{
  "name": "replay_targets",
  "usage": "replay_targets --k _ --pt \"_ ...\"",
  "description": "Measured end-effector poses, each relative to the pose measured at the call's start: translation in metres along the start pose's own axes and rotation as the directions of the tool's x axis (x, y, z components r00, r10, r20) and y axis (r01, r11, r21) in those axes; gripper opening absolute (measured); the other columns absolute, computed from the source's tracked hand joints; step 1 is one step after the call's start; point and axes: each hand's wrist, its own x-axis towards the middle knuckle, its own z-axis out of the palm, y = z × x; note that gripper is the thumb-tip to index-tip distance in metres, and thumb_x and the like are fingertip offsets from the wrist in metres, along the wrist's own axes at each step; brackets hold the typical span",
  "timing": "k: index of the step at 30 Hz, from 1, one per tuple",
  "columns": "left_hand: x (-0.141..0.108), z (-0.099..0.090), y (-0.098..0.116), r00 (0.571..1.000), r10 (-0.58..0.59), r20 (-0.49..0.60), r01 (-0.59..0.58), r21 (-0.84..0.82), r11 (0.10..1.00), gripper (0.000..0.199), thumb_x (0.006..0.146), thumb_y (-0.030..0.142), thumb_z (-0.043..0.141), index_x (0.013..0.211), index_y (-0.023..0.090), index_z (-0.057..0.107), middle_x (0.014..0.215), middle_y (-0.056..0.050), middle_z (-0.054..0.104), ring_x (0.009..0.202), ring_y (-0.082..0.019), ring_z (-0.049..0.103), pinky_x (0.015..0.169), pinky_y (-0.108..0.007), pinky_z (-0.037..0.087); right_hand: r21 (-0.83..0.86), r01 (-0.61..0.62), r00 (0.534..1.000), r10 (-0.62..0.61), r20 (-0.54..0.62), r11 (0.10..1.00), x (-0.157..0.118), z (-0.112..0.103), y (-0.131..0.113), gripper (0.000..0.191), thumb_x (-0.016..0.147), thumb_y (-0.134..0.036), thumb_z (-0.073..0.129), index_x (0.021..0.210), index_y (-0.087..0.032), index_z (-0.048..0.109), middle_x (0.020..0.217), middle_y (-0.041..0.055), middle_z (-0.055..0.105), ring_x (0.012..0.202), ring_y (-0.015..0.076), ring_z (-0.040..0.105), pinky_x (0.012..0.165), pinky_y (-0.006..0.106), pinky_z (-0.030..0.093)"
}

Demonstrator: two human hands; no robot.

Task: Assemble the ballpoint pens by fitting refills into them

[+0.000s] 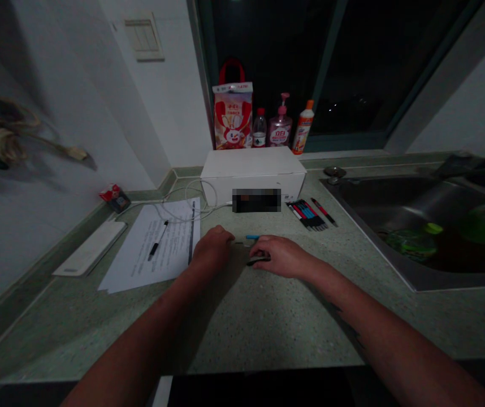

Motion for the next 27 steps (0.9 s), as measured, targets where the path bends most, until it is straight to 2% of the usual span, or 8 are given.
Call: replay_targets --k 5,8,14,17,19,21,24,27 --pt "-0.002 -0.004 0.007 0.999 -0.031 0.017 0.032 -0.019 0.999 0.028 0.083 0.009 0.054 0.100 0.021 0.073 0.098 -0.011 0.065 0.098 -0.029 0.062 0.086 -0.040 0.046 -0.012 -0.029 0.999 0.028 -0.028 1.000 -0.003 -0.002 0.000 0.013 0.084 -0.028 0.077 0.096 -0.023 0.074 0.087 0.0016 0.068 0.080 0.0184 0.062 0.069 0.030 0.044" --pt "-0.002 -0.006 0.008 0.999 -0.030 0.022 0.030 0.009 1.000 0.027 0.083 0.012 0.055 0.103 0.018 0.071 0.099 -0.012 0.065 0.097 -0.030 0.061 0.087 -0.041 0.046 -0.009 -0.038 0.999 0.038 0.002 0.999 -0.003 -0.004 -0.003 0.013 0.081 -0.027 0.079 0.093 -0.023 0.073 0.086 0.0012 0.068 0.078 0.0186 0.062 0.066 0.030 0.042" --pt "-0.001 -0.006 0.007 0.999 -0.035 0.010 0.034 0.033 0.999 0.016 0.086 0.014 0.053 0.083 0.021 0.067 0.094 -0.011 0.065 0.092 -0.029 0.061 0.080 -0.039 0.044 -0.044 -0.012 0.999 0.014 0.052 0.999 -0.001 -0.001 -0.003 0.010 0.081 -0.019 0.075 0.090 -0.024 0.074 0.088 0.0010 0.068 0.085 0.0193 0.062 0.073 0.031 0.043" --pt "0.000 -0.008 0.010 0.997 -0.066 -0.033 0.066 0.013 0.998 0.012 0.088 0.019 0.056 0.081 0.022 0.065 0.091 -0.010 0.067 0.089 -0.028 0.061 0.079 -0.039 0.044 -0.088 -0.020 0.999 0.024 0.043 0.996 -0.001 0.000 -0.003 0.008 0.082 -0.021 0.073 0.090 -0.024 0.073 0.089 0.0014 0.068 0.085 0.0193 0.062 0.071 0.030 0.041" --pt "0.000 -0.008 0.014 0.993 -0.109 -0.045 0.107 -0.057 0.993 0.010 0.090 0.023 0.057 0.084 0.022 0.065 0.088 -0.008 0.068 0.085 -0.025 0.062 0.077 -0.037 0.045 -0.104 -0.034 0.999 0.033 -0.005 0.994 0.000 0.000 -0.003 0.007 0.084 -0.021 0.071 0.091 -0.023 0.072 0.089 0.0023 0.068 0.083 0.0186 0.061 0.070 0.029 0.040" --pt "0.000 -0.007 0.017 0.990 -0.137 -0.020 0.131 -0.194 0.972 0.007 0.090 0.025 0.059 0.087 0.022 0.065 0.083 -0.005 0.070 0.079 -0.022 0.064 0.075 -0.034 0.047 -0.098 -0.077 0.994 0.068 -0.090 0.992 0.000 0.000 -0.002 0.008 0.086 -0.021 0.069 0.093 -0.021 0.070 0.090 0.0028 0.068 0.080 0.0174 0.061 0.069 0.028 0.038" --pt "-0.002 -0.003 0.021 0.995 -0.092 0.028 0.095 -0.407 0.908 0.006 0.087 0.027 0.063 0.088 0.022 0.066 0.081 -0.003 0.072 0.075 -0.019 0.066 0.073 -0.031 0.050 -0.063 -0.165 0.965 0.148 -0.218 0.984 0.001 0.000 -0.001 0.008 0.087 -0.022 0.067 0.095 -0.021 0.066 0.085 0.0015 0.068 0.075 0.0159 0.059 0.065 0.028 0.035" --pt "-0.003 0.002 0.025 0.997 -0.033 0.065 0.063 -0.543 0.837 0.008 0.084 0.026 0.066 0.089 0.020 0.068 0.085 -0.004 0.076 0.079 -0.019 0.070 0.075 -0.031 0.053 -0.046 -0.179 0.946 0.160 -0.281 0.983 0.001 0.000 0.001 0.007 0.088 -0.023 0.067 0.095 -0.022 0.064 0.084 0.0009 0.067 0.073 0.0161 0.058 0.064 0.027 0.035"
